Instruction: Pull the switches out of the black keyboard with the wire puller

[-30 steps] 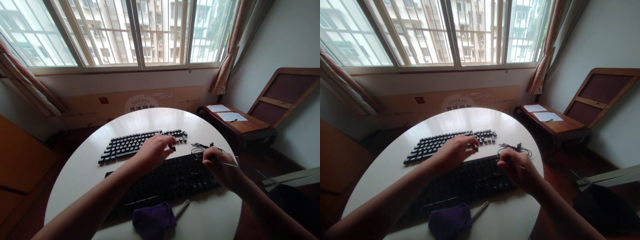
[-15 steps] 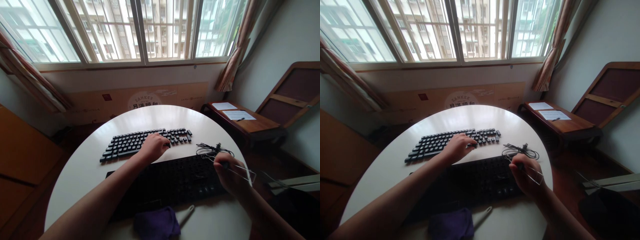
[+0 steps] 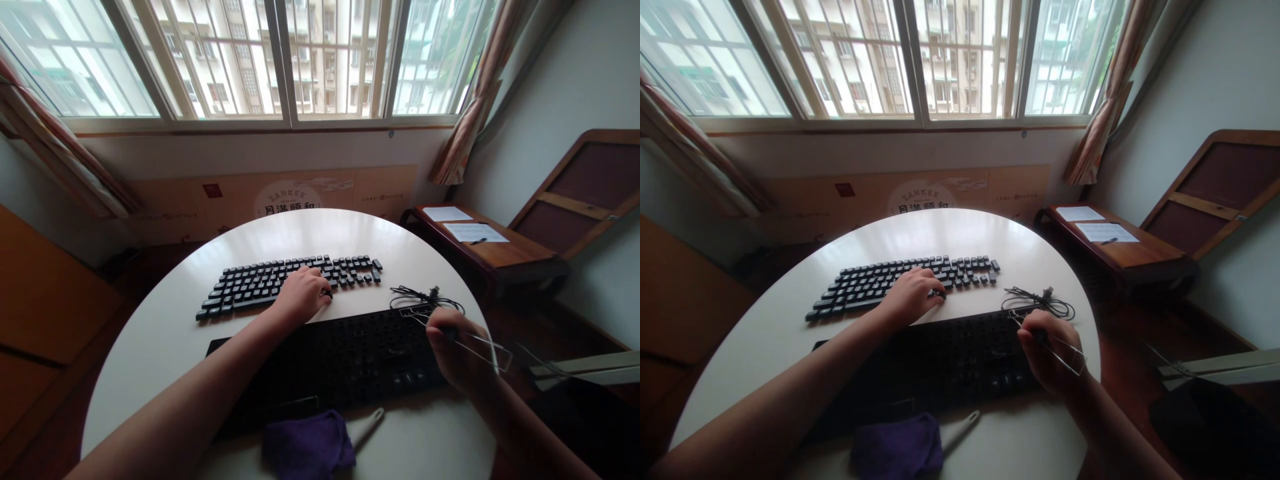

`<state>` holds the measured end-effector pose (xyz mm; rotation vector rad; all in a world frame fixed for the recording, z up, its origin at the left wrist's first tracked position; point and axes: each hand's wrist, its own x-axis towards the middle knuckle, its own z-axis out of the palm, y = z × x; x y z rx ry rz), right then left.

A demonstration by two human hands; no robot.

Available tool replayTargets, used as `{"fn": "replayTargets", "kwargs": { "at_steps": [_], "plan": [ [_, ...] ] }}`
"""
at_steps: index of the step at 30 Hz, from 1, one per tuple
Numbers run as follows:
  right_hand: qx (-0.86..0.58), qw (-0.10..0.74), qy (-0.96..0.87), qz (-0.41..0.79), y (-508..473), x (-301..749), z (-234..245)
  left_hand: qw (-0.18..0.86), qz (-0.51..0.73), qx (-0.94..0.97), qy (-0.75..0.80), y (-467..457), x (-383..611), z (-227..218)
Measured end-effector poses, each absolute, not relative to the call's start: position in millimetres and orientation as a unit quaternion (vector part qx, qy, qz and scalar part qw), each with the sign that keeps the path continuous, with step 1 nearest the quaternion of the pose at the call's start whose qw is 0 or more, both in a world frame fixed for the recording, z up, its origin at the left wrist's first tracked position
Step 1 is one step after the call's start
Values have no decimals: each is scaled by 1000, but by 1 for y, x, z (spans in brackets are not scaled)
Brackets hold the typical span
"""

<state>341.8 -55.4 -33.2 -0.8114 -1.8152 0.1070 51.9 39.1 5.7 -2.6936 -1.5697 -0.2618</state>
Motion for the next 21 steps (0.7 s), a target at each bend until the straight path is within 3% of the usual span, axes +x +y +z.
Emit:
{"fn": "replayTargets", "kwargs": {
  "at_steps": [13, 17, 21],
  "plan": [
    [-369, 587, -715, 92, -55, 350, -40, 3, -106, -847, -520, 39, 51, 7],
    [-355, 582, -672, 288, -62, 356, -35, -1, -132, -849, -512, 27, 59, 32],
    [-332, 422, -678, 501, -69, 358, -33, -43, -100, -889, -445, -1, 81, 51]
  ]
}}
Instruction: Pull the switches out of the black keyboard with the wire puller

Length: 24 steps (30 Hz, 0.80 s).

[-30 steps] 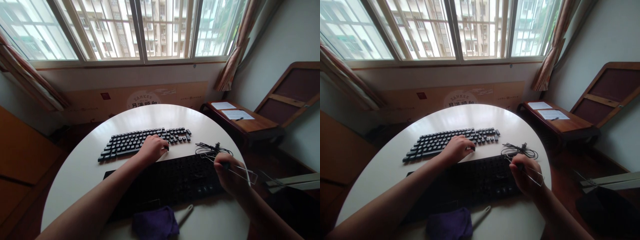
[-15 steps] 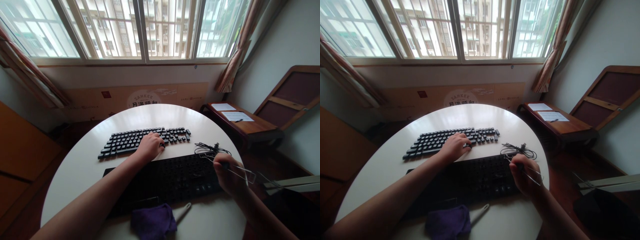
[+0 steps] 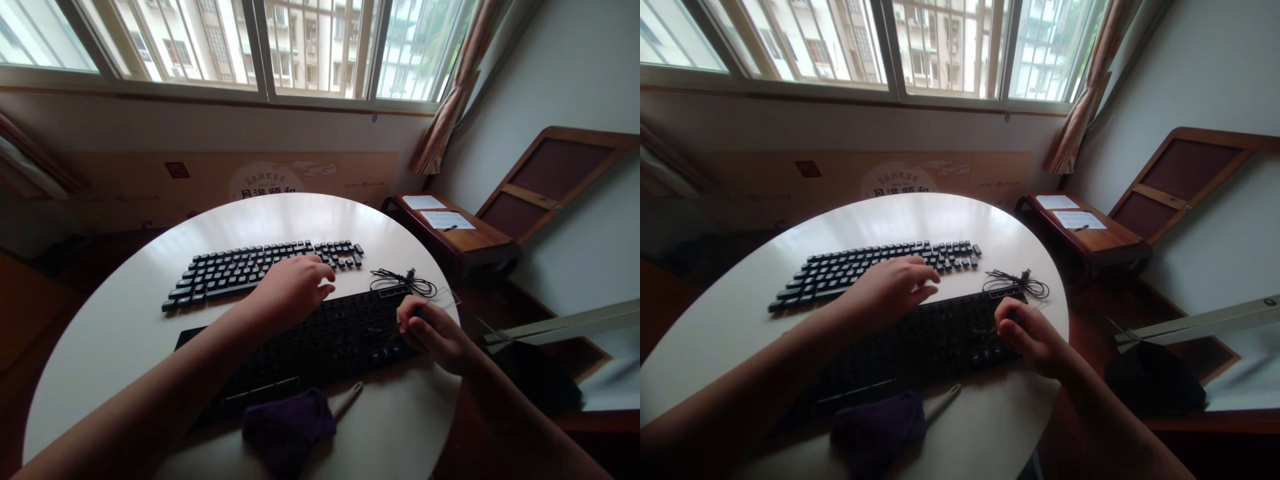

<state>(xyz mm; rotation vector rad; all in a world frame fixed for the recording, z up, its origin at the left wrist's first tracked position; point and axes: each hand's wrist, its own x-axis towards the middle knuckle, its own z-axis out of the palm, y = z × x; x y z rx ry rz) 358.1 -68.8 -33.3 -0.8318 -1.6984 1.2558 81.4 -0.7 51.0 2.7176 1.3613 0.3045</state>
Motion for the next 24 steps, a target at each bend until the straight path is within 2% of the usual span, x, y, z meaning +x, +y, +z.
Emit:
{"fn": "replayTargets", "kwargs": {
  "at_steps": [4, 11, 18, 20, 24],
  "plan": [
    [-339, 364, -684, 534, -71, 354, -31, 77, 66, 918, 382, -20, 106, 31],
    [-364, 286, -734, 496, -70, 346, -19, 120, 90, 930, 335, -18, 112, -1],
    [-336, 231, -856, 317, -77, 342, -17, 114, 107, 932, 328, -17, 110, -3],
    [-320, 237, -871, 288, -80, 341, -22, 116, 119, 932, 322, -17, 109, -4],
    [-318, 328, -847, 273, -82, 341, -34, 123, 137, 930, 320, -16, 109, -6]
  ]
}}
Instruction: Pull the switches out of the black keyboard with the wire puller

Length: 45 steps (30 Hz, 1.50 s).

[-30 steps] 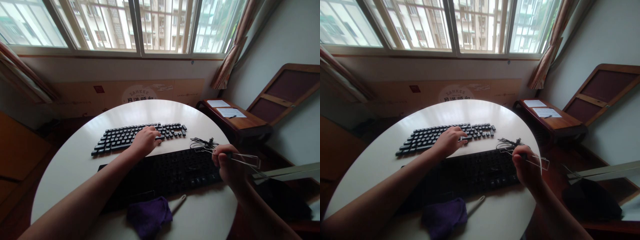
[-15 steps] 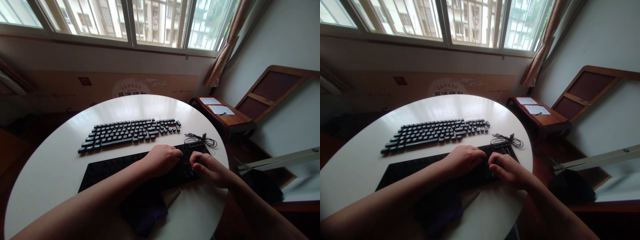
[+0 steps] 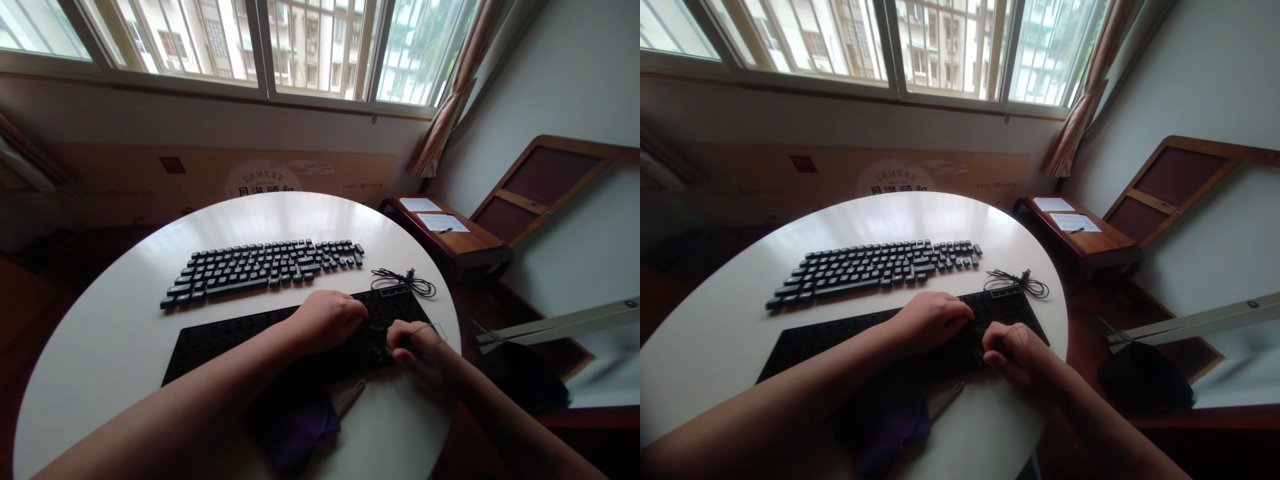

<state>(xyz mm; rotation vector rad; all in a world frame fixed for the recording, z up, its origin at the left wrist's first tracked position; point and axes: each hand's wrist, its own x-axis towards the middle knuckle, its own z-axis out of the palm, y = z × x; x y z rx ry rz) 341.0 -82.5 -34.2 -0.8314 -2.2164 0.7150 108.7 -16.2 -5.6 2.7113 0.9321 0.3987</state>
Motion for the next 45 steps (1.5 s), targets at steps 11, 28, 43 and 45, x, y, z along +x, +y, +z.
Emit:
{"fn": "replayTargets", "kwargs": {
  "at_steps": [11, 28, 43, 45],
  "plan": [
    [-342, 462, -666, 475, -85, 340, -47, 146, 170, 928, 298, -17, 108, -5],
    [-303, 387, -857, 152, -83, 322, 1, 403, 272, 833, 263, -11, 99, 5],
    [-425, 352, -830, -77, -67, 315, 18, 436, 270, 807, 292, -1, 97, -1],
    [-413, 314, -854, -44, -54, 314, 15, 443, 273, 805, 286, -2, 97, 0]
  ]
}}
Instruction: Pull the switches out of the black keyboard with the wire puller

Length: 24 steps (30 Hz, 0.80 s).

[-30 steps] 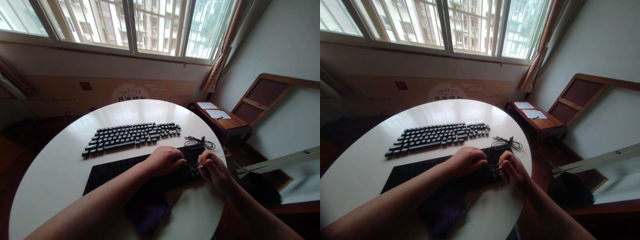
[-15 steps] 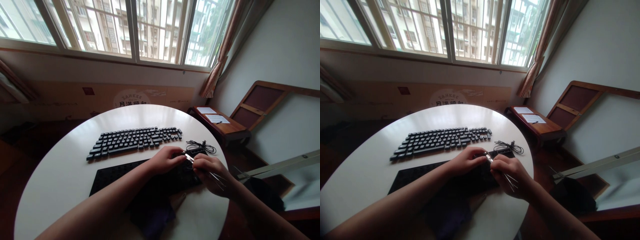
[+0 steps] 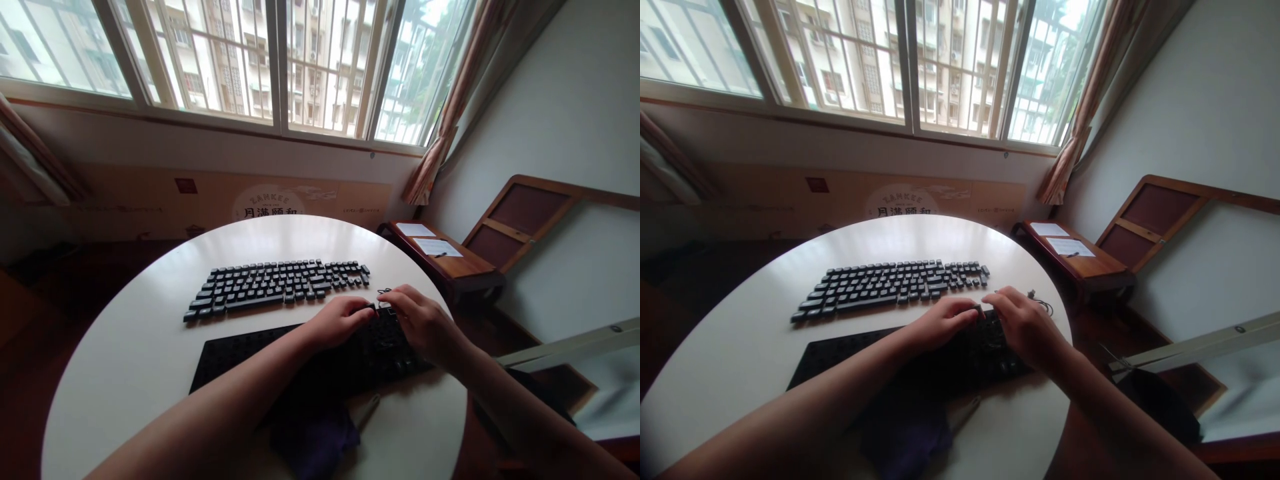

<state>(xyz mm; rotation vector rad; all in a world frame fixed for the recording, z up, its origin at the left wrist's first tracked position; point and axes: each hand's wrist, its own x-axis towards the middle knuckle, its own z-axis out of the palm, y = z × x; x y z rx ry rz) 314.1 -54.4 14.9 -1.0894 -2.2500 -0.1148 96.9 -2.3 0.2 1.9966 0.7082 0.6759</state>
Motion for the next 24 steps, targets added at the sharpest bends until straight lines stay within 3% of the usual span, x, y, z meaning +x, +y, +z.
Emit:
{"fn": "replayTargets", "kwargs": {
  "at_steps": [3, 11, 14, 19, 24],
  "plan": [
    [-402, 276, -872, -44, -41, 314, 11, 453, 280, 796, 286, -3, 97, 1],
    [-408, 279, -869, 22, -33, 310, 14, 424, 266, 810, 305, 0, 98, -5],
    [-431, 291, -853, 36, -29, 310, 18, 348, 263, 821, 368, -4, 98, 10],
    [-492, 267, -825, 75, -14, 306, 19, 104, 156, 849, 494, -22, 80, 68],
    [-480, 188, -849, 117, 15, 282, -1, 54, -5, 880, 473, -34, 48, 66]
  ]
}}
